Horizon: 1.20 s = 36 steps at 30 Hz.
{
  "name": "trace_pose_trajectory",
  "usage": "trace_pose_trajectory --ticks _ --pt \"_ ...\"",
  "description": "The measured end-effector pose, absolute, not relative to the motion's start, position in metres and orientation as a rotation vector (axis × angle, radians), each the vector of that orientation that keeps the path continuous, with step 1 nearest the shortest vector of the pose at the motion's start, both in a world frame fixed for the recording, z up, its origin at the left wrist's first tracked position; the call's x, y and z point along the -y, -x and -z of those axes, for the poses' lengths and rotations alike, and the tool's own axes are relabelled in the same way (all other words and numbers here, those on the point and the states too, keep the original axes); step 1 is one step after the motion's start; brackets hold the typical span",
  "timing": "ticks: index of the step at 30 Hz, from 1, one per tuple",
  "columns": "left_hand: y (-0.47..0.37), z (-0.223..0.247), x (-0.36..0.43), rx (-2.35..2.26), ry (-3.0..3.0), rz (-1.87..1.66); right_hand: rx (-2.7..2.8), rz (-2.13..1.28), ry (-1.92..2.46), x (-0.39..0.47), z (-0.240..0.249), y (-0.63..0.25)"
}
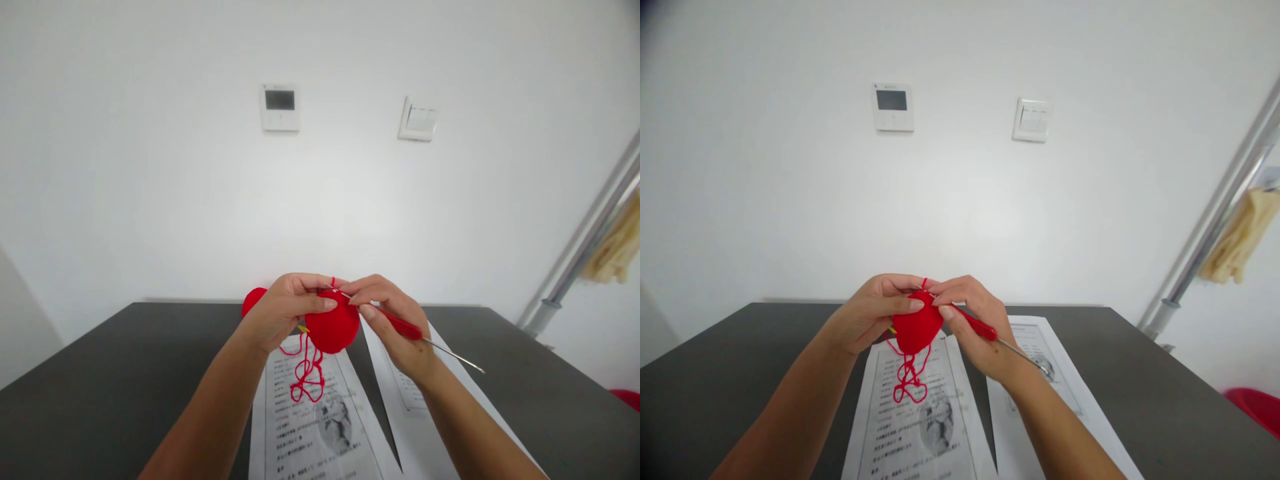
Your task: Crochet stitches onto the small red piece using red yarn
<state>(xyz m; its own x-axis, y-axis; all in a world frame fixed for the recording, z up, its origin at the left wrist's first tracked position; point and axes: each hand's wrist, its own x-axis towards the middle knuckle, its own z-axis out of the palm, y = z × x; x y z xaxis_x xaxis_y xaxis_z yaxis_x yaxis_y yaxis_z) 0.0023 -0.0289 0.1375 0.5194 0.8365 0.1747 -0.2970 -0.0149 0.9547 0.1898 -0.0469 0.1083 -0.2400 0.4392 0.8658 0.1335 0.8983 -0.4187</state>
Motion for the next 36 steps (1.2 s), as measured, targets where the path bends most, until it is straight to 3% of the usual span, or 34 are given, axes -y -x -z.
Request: trace_pose_trajectory --ticks 5,19,32,36 --pt "-0.005 -0.136 0.028 -0.57 -1.382 -1.039 1.824 -0.363 0.451 0.045 -0.11 -0.191" --pt "0.002 -0.137 0.03 -0.668 -1.394 -1.106 1.952 -0.035 0.341 0.051 -0.12 -0.192" --pt "0.013 -0.147 0.036 -0.725 -1.433 -1.064 1.59 -0.626 0.477 0.061 -0.114 -0.186" --pt "0.018 -0.149 0.035 -0.616 -1.38 -0.945 1.72 -0.582 0.376 0.059 -0.118 -0.192"
